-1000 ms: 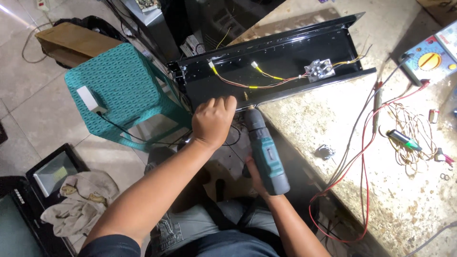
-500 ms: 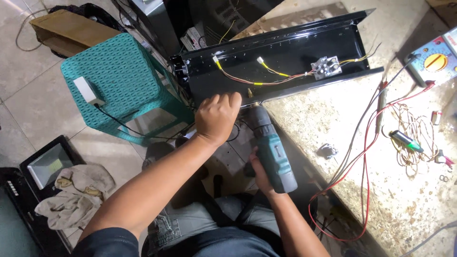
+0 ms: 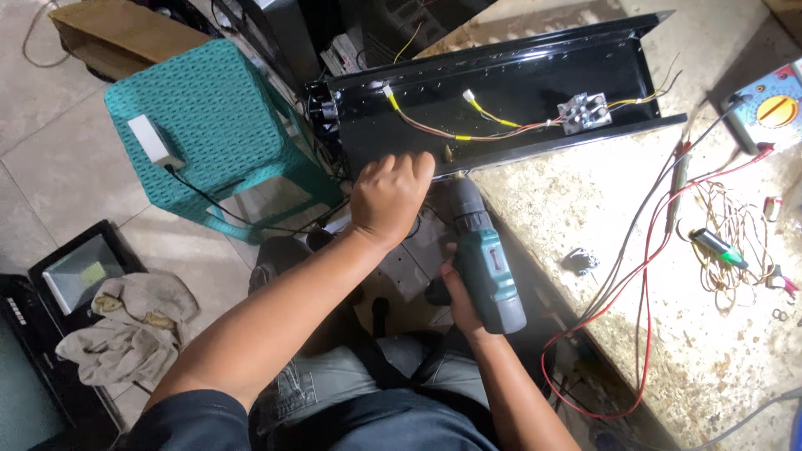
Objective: Assembling electronic components into a metal chassis using a power drill and manual placement
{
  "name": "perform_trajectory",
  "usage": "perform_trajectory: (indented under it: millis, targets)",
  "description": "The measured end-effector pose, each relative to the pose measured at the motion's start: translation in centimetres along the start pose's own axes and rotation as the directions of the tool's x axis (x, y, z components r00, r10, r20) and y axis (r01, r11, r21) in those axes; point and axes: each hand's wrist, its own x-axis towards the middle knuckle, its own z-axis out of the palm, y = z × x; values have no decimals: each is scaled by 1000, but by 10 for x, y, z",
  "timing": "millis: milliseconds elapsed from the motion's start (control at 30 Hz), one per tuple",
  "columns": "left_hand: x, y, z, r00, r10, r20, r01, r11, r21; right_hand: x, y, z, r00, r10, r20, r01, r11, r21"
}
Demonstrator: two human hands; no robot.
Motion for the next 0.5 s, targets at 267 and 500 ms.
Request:
perform_trajectory:
  millis: [267,500]
  targets:
    - [10,-1,-14,999,-1,-34,1,1000,3,-3,29,0,998,-47,-47,44,997,-70]
    - [9,4,-13,999,-12,-47,13,1000,21,-5,35,0,997,-30,-69,27,999,-48]
